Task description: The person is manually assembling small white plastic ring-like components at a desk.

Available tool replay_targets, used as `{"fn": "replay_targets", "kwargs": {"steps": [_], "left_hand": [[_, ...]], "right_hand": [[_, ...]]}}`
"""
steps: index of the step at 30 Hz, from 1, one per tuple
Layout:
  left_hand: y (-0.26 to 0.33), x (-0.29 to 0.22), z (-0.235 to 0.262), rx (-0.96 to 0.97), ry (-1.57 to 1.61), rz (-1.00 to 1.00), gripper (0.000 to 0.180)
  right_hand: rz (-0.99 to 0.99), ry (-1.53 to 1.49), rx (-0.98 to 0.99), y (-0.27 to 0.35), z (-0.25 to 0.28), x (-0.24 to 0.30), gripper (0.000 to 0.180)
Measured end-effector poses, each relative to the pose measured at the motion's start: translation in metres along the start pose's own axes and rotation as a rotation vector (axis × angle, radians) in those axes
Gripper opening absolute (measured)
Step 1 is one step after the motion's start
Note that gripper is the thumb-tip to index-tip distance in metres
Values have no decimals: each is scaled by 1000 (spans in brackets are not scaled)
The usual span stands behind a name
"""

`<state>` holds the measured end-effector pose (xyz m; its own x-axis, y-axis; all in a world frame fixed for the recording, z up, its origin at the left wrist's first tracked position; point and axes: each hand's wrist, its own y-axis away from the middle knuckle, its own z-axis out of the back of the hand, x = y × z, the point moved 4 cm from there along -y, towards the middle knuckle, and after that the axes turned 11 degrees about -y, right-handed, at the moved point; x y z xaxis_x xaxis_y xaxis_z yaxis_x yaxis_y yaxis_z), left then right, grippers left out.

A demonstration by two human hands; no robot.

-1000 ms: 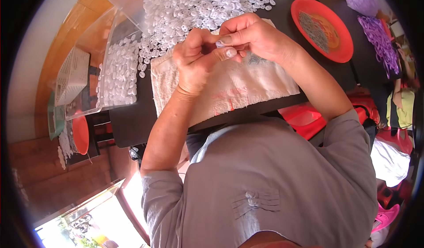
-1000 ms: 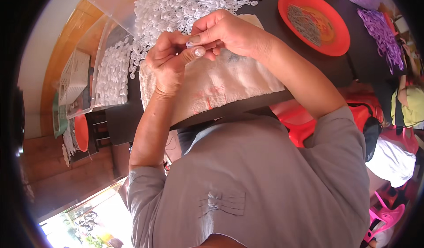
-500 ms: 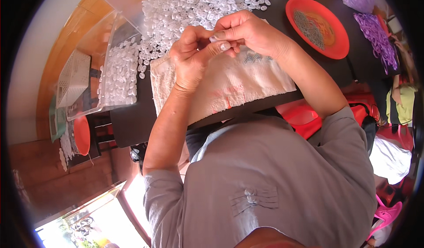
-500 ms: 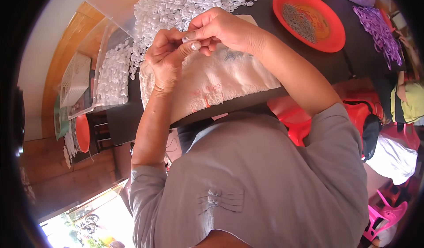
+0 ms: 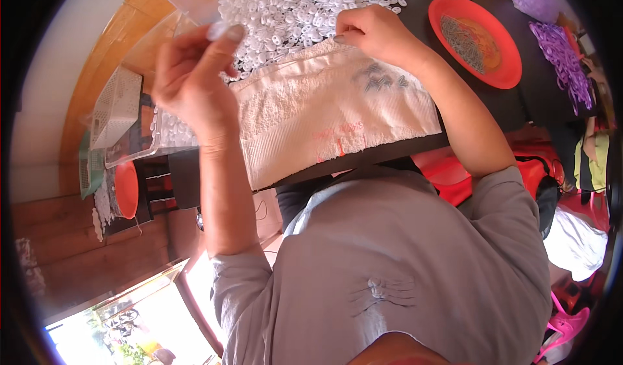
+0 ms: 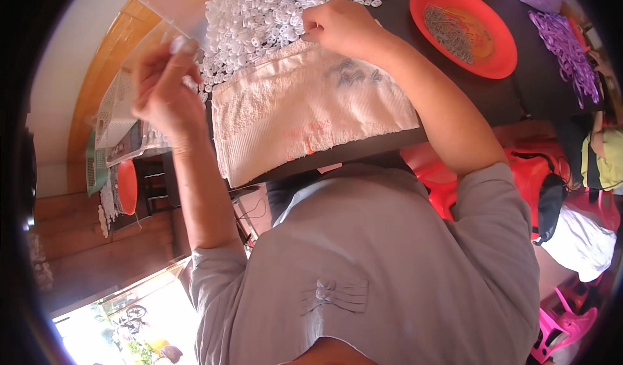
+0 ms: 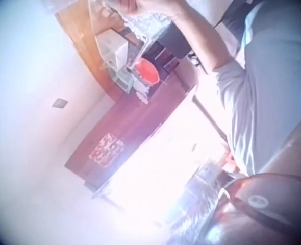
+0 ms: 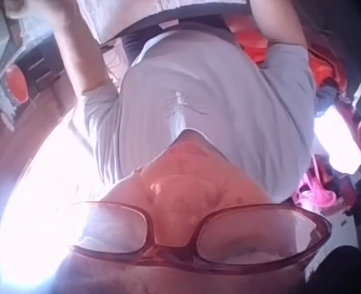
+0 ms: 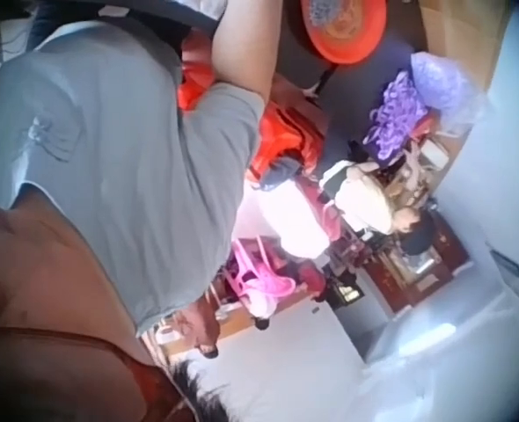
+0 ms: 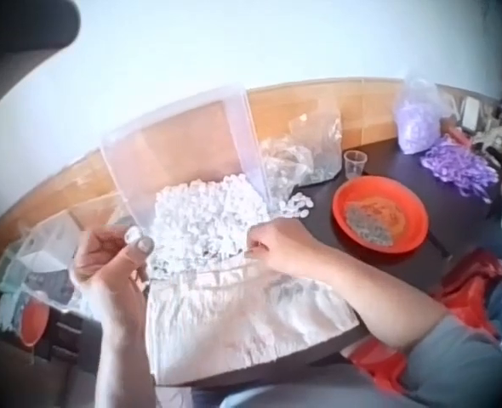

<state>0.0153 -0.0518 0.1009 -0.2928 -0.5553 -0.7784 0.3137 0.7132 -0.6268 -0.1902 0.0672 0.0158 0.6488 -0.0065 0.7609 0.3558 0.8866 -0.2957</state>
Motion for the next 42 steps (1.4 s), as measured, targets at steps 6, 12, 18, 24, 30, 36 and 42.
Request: {"fn": "replay_targets", "kwargs": {"steps": [6, 12, 18, 24, 30, 36, 42], "left_hand": [[-54, -6, 106, -137, -898, -144, 16], [-31, -13, 70, -191, -860, -373, 14], [27, 49, -26, 543, -348, 535, 14], [52, 78, -57, 677, -9, 808, 16], [52, 83, -66, 724, 124, 929, 16], [41, 85, -69, 766, 106, 902, 14], [39, 90, -69, 654, 341, 956, 10]], "right_hand": [[443, 422, 55, 12, -47, 19, 6], [327, 374, 92, 12, -56, 7, 8], [270, -67, -67, 6, -36, 9, 8], [157, -445, -27, 8, -20, 20, 7], [77, -536, 93, 7, -8, 12, 5], [-53, -745, 72, 5, -10, 10, 6], [-45, -796, -42, 5, -12, 12, 4]]}}
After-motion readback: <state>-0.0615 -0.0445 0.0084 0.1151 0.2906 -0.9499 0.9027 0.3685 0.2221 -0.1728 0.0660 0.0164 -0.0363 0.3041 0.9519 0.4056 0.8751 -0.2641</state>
